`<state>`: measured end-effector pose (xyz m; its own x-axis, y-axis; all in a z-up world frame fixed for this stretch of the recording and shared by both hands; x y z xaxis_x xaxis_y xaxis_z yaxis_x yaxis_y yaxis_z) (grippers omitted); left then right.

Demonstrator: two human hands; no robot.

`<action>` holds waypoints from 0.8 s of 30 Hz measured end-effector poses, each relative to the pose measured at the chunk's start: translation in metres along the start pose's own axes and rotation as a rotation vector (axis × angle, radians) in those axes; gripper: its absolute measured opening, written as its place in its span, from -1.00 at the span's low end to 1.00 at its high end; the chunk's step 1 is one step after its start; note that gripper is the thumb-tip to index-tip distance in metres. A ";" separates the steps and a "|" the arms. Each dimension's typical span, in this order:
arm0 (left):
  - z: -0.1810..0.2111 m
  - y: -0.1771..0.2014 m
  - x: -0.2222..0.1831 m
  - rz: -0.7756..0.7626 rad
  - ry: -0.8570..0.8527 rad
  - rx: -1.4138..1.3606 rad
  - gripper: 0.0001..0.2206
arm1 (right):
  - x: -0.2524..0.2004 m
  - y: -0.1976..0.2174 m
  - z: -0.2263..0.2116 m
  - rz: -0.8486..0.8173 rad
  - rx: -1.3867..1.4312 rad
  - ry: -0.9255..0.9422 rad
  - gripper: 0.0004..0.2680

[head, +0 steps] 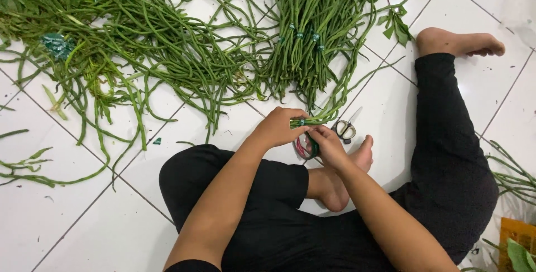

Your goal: Bunching long green beans and securing them with tape.

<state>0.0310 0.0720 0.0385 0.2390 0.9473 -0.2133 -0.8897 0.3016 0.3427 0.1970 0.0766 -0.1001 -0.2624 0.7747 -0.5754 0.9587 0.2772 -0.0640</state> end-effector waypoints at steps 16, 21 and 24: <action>-0.046 0.049 0.013 0.358 0.055 0.403 -0.62 | -0.010 0.002 -0.015 -0.139 -0.501 0.064 -0.71; -0.049 0.024 0.009 0.104 0.197 -0.109 -0.67 | -0.012 0.019 -0.035 0.077 -0.829 0.260 -0.74; -0.006 0.004 -0.001 -0.073 0.175 -0.229 -0.62 | -0.022 0.012 -0.058 0.082 -0.672 0.277 -0.72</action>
<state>0.0246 0.0716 0.0350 0.2525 0.8851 -0.3909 -0.9421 0.3171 0.1095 0.2079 0.0963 -0.0410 -0.2961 0.8985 -0.3241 0.7254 0.4323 0.5357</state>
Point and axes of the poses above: each hand's wrist, its own x-axis towards the middle knuckle, its own y-axis out of the back of the hand, z = x × y, the point moved 9 cm from there along x, towards the middle knuckle, and after that the axes turned 2 degrees about -z, right-handed, at the moved point
